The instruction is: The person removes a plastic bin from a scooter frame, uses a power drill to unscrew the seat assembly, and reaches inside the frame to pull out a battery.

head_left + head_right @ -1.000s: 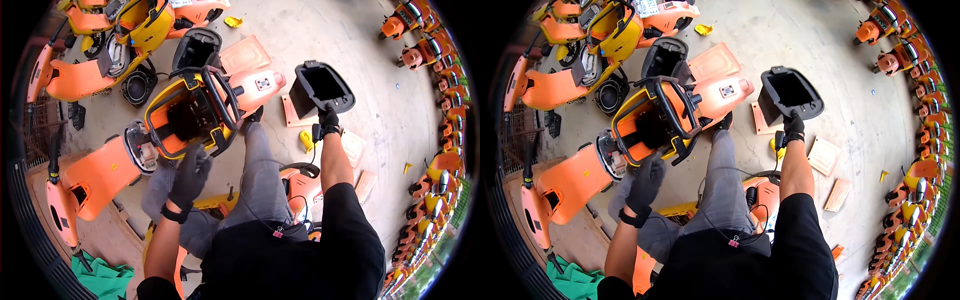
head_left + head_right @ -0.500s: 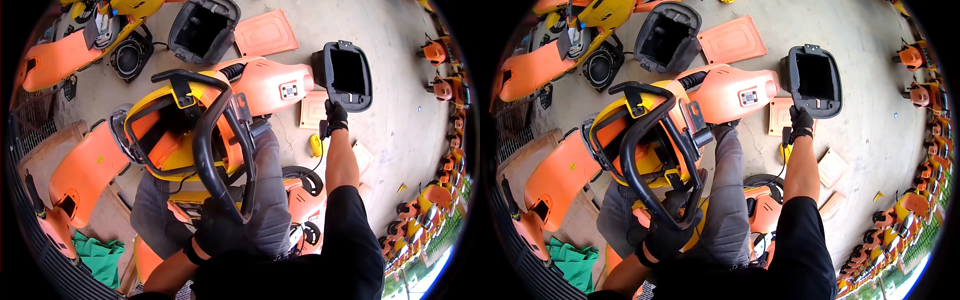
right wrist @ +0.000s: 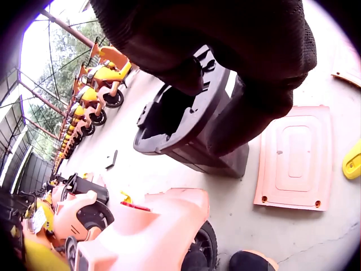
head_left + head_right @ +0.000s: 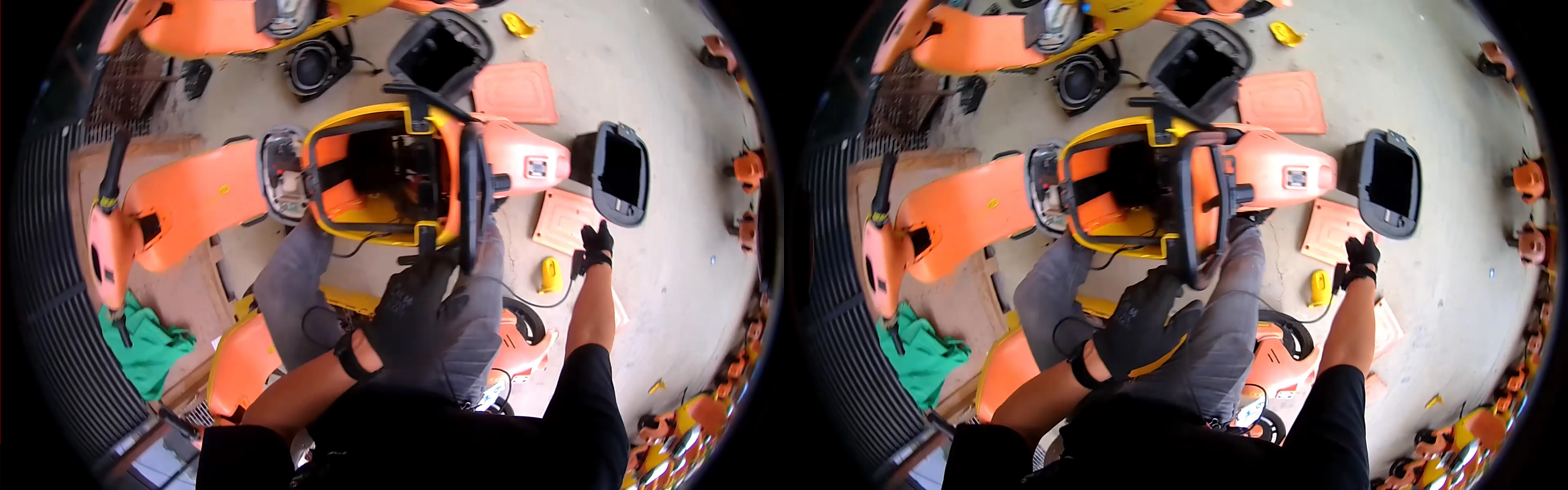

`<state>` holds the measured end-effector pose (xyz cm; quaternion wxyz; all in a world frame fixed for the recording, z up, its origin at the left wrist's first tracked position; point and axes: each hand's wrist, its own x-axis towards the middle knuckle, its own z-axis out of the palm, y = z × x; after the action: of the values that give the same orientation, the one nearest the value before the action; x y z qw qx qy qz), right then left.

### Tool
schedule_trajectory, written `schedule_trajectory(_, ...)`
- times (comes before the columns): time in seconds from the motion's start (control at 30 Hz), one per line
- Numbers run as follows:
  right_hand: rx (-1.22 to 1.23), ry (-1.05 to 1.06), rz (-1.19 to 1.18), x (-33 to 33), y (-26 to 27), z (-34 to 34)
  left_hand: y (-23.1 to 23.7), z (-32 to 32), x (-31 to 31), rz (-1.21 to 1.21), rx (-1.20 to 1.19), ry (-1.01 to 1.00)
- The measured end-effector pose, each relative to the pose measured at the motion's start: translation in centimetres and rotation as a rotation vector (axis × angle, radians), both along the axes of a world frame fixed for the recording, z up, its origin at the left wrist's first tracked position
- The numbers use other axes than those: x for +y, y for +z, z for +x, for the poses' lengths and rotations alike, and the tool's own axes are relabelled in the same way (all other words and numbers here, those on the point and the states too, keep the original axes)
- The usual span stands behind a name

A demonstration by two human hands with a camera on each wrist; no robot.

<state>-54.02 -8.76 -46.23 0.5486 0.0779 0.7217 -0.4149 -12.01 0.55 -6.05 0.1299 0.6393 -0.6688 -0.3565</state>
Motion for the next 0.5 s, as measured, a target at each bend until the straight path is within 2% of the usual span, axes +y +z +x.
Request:
schedule_trajectory(0.03, 0.047, 0.107, -0.029, 0.9, 0.3, 0.4, 0.5, 0.3, 0.6, -0.036, -0.013, 0.015)
schedule_trajectory(0.07, -0.03, 0.145, -0.001, 1.5, -1.7, -0.6, 1.1, 0.7, 1.0, -0.045, 0.014, 0.059)
schedule_trajectory(0.1, 0.003, 0.162, -0.016, 1.8, 1.8, 1.9, 1.2, 1.4, 1.9, -0.096, 0.017, 0.085)
schedule_trajectory(0.13, 0.149, 0.53, -0.221, 3.3, -0.1, 0.9, 1.2, 2.2, 2.9, -0.15, 0.026, 0.105)
schedule_trajectory(0.2, -0.045, 0.274, -0.115, 2.4, 6.6, 6.0, 2.2, 3.9, 4.1, -0.205, 0.039, 0.16)
schedule_trajectory(0.27, -0.102, 0.332, -0.244, 2.2, 8.1, 8.0, 3.0, 6.0, 6.0, -0.265, 0.008, 0.223)
schedule_trajectory(0.3, -0.129, 0.352, -0.344, 2.1, 11.5, 10.3, 3.2, 7.2, 7.0, -0.282, 0.043, 0.271)
schedule_trajectory(0.33, -0.048, 0.518, -0.458, 1.8, 12.7, 11.5, 3.5, 8.5, 8.1, -0.298, 0.081, 0.314)
schedule_trajectory(0.37, -0.021, 0.558, -0.637, 1.5, 14.0, 12.9, 4.1, 9.8, 9.1, -0.294, 0.065, 0.34)
schedule_trajectory(0.4, 0.012, 0.598, -0.816, 1.3, 17.7, 15.5, 5.1, 10.8, 9.9, -0.275, 0.155, 0.436)
schedule_trajectory(0.47, -0.011, 0.688, -0.821, 0.9, 27.0, 20.1, 6.8, 13.3, 11.6, -0.291, 0.121, 0.558)
schedule_trajectory(0.5, -0.014, 0.669, -0.806, 1.2, 32.2, 23.1, 7.3, 14.6, 12.4, -0.294, 0.144, 0.609)
